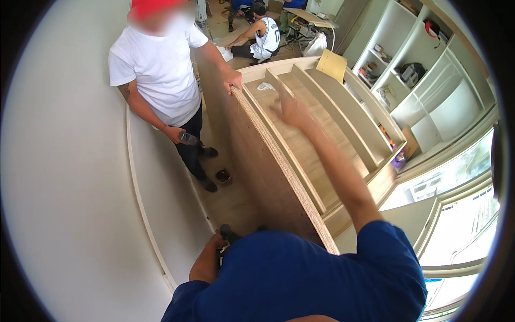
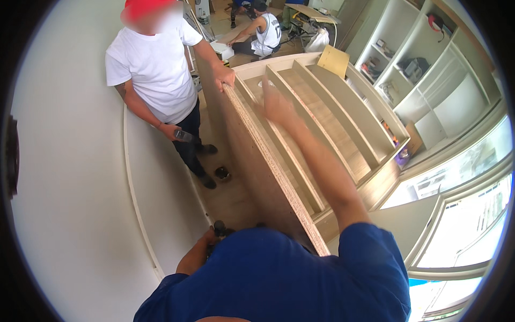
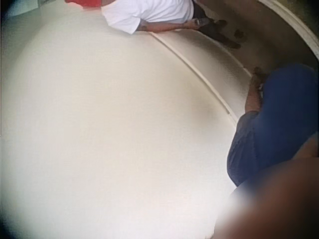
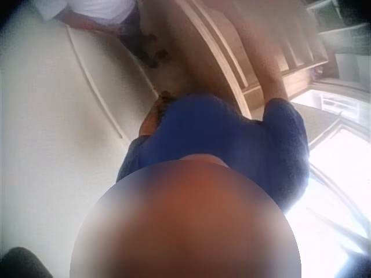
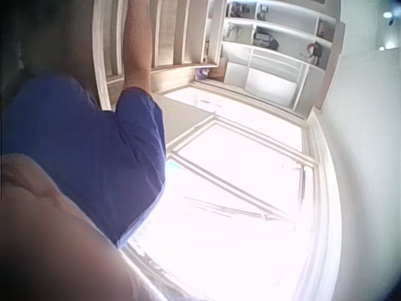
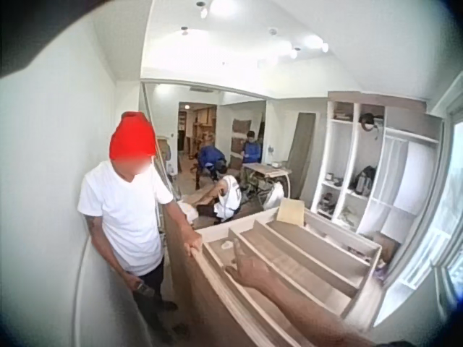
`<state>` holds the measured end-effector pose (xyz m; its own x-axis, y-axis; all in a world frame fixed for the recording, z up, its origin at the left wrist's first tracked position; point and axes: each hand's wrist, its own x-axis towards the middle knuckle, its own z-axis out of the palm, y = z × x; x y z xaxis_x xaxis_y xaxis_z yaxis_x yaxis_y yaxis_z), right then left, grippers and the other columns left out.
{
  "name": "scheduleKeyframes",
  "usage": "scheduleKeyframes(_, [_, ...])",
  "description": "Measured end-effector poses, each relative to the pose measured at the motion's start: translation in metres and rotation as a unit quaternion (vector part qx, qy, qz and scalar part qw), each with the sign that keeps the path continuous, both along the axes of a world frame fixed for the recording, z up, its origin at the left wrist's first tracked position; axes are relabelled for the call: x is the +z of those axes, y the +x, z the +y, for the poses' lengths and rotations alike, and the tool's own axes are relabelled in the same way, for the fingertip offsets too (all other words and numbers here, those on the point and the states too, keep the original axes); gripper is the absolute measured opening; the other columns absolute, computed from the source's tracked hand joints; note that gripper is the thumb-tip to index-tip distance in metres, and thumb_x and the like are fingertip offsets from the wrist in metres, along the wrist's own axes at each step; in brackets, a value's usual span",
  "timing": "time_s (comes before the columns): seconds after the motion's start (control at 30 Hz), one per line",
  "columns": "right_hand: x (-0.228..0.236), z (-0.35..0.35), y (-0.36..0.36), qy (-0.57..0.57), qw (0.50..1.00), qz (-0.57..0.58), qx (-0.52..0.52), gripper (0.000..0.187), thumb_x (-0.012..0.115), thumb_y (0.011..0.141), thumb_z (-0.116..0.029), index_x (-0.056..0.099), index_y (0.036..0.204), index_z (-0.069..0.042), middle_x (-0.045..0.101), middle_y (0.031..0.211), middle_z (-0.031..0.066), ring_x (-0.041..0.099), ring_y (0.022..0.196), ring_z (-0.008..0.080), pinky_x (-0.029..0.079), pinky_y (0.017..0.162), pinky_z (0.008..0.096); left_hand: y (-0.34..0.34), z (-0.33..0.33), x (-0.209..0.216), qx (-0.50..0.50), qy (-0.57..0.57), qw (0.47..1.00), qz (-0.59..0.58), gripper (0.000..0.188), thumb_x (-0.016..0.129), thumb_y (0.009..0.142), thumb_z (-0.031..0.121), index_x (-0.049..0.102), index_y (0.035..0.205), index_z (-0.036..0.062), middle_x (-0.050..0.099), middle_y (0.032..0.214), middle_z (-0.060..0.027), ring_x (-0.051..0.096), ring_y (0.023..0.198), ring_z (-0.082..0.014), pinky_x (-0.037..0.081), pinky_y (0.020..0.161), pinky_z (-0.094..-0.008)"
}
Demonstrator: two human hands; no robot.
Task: The person kneels and uses a cordless drill to fasten screws into a wooden panel, then stands to attach a large wooden shelf unit to a wall. Another person assists by holding the unit steady.
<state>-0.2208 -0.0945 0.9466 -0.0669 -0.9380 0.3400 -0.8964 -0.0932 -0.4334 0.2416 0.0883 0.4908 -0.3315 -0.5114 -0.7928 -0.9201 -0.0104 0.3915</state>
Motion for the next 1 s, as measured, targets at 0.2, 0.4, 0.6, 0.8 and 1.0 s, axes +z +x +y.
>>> scheduleKeyframes(0.2, [0.065,-0.041,-0.006,-0.103,0.992,-0.050,0.046,0.078,0.067,0.099,-0.038,0.042,0.156,0.008,0.076,0.122,0.0226,0.074,0.105,0.0419,0.055,0.097,0.0491,0.012,0.004,0.008,0.079,-0.005,0.997,-0.019,0.097,0.084,0.079,0.018,0.026,0.151,-0.0110,0.068,0.123,-0.0363,0.069,0.120,-0.0461,0.058,0.099,-0.0480])
scheduleKeyframes(0.4, [-0.117,0.040,0.044,0.160,0.973,0.142,0.091,0.078,0.064,0.101,-0.043,0.041,0.159,0.005,0.023,0.173,0.0227,0.023,0.160,0.0401,0.030,0.127,0.0501,0.018,0.013,0.011,0.056,-0.054,0.997,-0.003,0.092,0.083,0.077,0.019,0.031,0.145,-0.0106,0.068,0.121,-0.0357,0.068,0.118,-0.0476,0.058,0.098,-0.0483])
scheduleKeyframes(0.6, [-0.123,0.108,0.058,0.151,0.966,0.194,0.082,0.081,0.067,0.099,-0.038,0.037,0.159,0.008,0.018,0.175,0.0227,0.014,0.164,0.0386,0.025,0.130,0.0524,0.054,0.017,-0.035,-0.052,-0.126,0.989,0.052,0.092,0.082,0.075,0.019,0.032,0.146,-0.0102,0.067,0.124,-0.0351,0.067,0.121,-0.0477,0.055,0.101,-0.0496])
scheduleKeyframes(0.8, [-0.110,0.216,0.044,0.151,0.977,0.103,0.105,0.078,0.071,0.097,-0.027,0.038,0.158,0.008,0.021,0.175,0.0218,0.019,0.163,0.0359,0.022,0.132,0.0484,0.068,0.019,-0.033,-0.080,-0.096,0.991,0.051,0.095,0.081,0.076,0.020,0.030,0.152,-0.0061,0.065,0.130,-0.0346,0.064,0.127,-0.0476,0.053,0.104,-0.0499])
scheduleKeyframes(1.0, [-0.091,0.330,0.049,0.204,0.976,0.015,0.068,0.072,0.071,0.096,-0.021,0.042,0.158,0.003,0.026,0.174,0.0165,0.022,0.163,0.0318,0.022,0.133,0.0477,0.037,0.013,-0.008,-0.075,-0.059,0.994,0.051,0.098,0.082,0.076,0.018,0.028,0.154,-0.0061,0.066,0.129,-0.0336,0.065,0.124,-0.0466,0.053,0.104,-0.0490])
